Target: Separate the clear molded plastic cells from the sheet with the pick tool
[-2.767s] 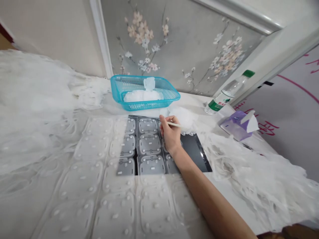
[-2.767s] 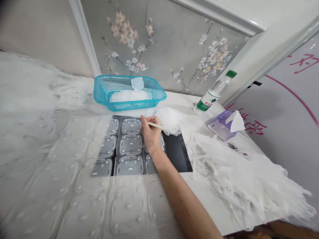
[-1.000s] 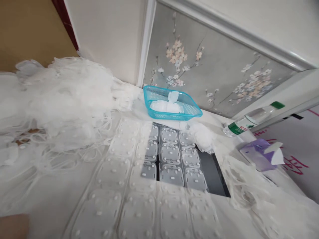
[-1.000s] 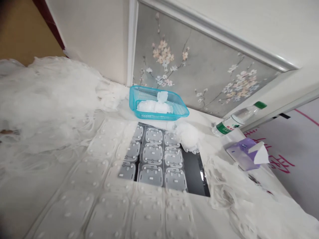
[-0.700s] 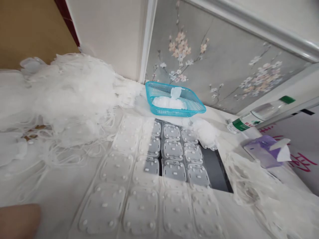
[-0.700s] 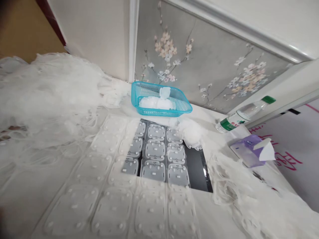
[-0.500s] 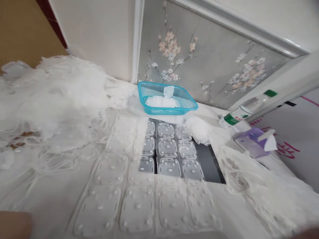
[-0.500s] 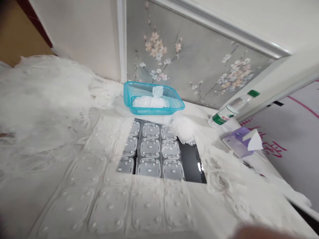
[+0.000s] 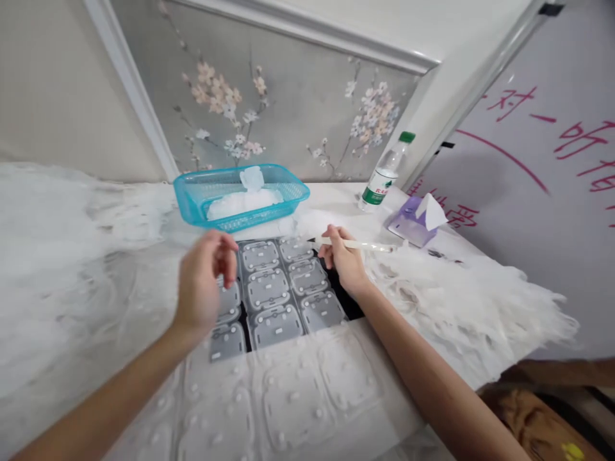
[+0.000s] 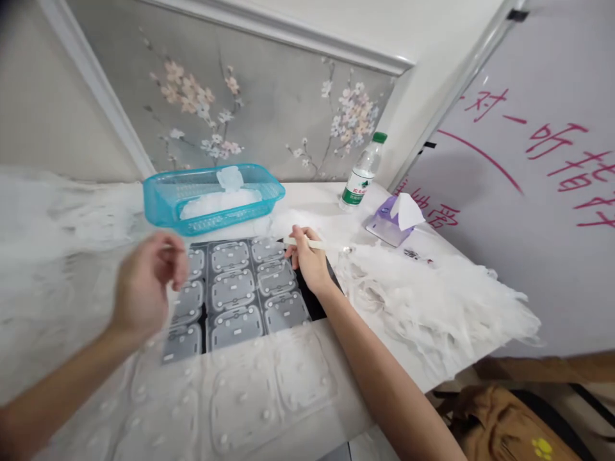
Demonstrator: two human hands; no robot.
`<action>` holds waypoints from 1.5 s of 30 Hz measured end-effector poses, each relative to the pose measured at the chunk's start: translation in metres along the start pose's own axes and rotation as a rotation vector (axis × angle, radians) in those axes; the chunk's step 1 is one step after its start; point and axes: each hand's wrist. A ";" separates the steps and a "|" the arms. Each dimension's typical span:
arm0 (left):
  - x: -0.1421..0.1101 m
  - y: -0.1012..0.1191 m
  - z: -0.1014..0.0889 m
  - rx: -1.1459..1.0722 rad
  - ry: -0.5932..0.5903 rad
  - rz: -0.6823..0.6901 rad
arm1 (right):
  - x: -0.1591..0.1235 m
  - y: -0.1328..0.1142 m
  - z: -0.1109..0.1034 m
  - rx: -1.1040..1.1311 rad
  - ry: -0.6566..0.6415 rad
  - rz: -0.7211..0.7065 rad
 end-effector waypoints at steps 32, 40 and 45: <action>-0.003 -0.017 0.028 0.892 -0.373 0.361 | 0.003 0.007 0.014 -0.179 -0.052 0.077; 0.019 -0.038 0.077 1.208 -0.418 0.293 | 0.008 0.012 0.014 -0.176 -0.091 -0.033; 0.023 -0.045 0.076 1.327 -0.468 0.268 | 0.013 0.010 0.013 -0.274 -0.122 -0.082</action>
Point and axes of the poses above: each hand's wrist, its own x-axis towards the middle knuckle, its own z-axis out of the palm, y = z × x, and after that the axes turned 2 degrees about -z, right-handed
